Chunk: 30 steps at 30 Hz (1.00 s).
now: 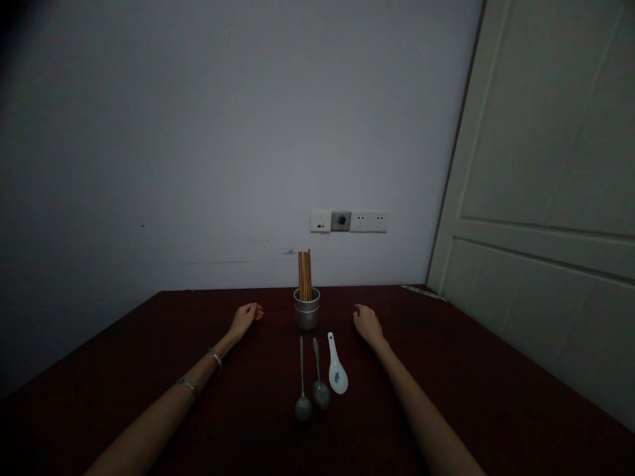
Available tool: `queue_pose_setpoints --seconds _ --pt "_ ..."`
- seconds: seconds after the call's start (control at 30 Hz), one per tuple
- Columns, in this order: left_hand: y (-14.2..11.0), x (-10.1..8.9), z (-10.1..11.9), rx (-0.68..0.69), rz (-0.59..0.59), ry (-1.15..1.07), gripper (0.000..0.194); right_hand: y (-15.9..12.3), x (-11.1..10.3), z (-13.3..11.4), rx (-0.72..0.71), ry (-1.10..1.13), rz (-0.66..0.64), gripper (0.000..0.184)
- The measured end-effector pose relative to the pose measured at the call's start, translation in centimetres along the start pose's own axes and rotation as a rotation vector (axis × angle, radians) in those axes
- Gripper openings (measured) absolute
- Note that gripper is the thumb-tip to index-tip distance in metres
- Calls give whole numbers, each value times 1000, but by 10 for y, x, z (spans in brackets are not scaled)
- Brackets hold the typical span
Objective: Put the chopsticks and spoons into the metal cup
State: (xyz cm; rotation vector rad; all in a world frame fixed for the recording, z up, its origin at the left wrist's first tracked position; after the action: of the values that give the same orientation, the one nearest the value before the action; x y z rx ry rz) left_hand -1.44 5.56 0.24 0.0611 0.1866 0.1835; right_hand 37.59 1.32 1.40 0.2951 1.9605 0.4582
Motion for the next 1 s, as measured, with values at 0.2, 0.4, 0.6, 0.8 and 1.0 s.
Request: queue_pose_setpoints --seconds 0.2,0.4,0.6,0.8,1.0 --pt "0 1 -1 23 7 29 25 -34 -1 -3 27 -188 -128 41" --pt "-7 -1 10 78 93 205 22 -60 2 -10 24 -240 -235 47" --pt "-21 -3 21 184 119 326 19 -72 5 -13 -11 -260 -213 48" --pt "-47 -16 44 319 80 445 20 -73 1 -18 -15 -295 -198 46" --pt "-85 3 75 309 -182 603 21 -74 2 -17 -14 -314 -210 46"
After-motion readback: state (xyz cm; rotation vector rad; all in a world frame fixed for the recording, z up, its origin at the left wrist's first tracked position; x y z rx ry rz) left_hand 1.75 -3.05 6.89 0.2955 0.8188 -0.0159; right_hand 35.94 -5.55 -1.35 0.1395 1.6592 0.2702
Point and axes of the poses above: each hand's wrist, its own y-axis towards the middle knuckle, its own x-axis out of the palm, z = x × y, the point moved 5 cm from there along y, towards the middle knuckle, and after that the axes turned 10 degrees about -x, right-handed, at the moved point
